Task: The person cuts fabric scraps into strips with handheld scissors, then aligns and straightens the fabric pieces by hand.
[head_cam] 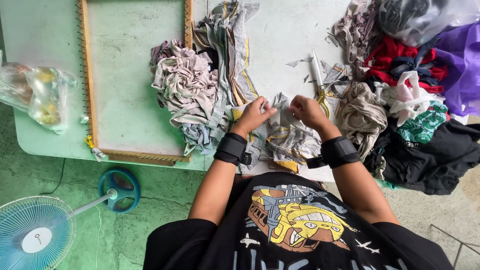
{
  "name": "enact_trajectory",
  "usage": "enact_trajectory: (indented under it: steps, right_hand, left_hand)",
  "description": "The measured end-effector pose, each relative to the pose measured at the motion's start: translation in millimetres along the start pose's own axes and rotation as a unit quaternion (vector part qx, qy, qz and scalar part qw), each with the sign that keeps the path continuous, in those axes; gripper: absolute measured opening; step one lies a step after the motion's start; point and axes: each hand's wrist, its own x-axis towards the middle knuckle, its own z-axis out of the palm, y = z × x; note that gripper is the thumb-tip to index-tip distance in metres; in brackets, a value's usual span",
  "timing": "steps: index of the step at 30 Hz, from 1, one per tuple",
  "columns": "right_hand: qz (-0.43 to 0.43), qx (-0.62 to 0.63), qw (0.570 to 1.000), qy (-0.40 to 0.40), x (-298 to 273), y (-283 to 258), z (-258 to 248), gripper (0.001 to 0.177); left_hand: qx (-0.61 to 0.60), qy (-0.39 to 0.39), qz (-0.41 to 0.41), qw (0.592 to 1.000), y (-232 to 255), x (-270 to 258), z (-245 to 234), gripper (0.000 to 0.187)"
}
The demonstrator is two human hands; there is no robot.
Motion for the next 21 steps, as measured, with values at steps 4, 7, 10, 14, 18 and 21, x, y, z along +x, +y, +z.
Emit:
enact_trajectory:
  steps: [4,7,10,14,18,21]
  right_hand:
    - [-0.009,0.168,0.986,0.015,-14,-30,-24,0.019]
    - [-0.098,0.160,0.982,0.034,-18,-30,-34,0.015]
    - [-0.150,0.310,0.939,0.013,-17,-23,-35,0.013]
    - [-0.117,0.337,0.933,0.038,-35,-55,-56,0.009]
    - [-0.137,0.404,0.903,0.050,-30,-31,-54,0.012]
    - [-0.150,0.394,0.905,0.057,-27,-20,-50,0.013]
  left_hand:
    - [-0.055,-0.028,0.033,0.998,21,2,18,0.030]
    - [-0.039,-0.043,-0.010,0.998,34,8,27,0.047]
    - [-0.096,-0.045,0.103,0.989,34,12,35,0.045]
    - [-0.119,-0.052,0.065,0.989,14,22,45,0.056]
    - [-0.120,-0.129,0.024,0.984,-12,28,50,0.065]
    - [-0.177,-0.122,0.049,0.975,-9,32,53,0.061]
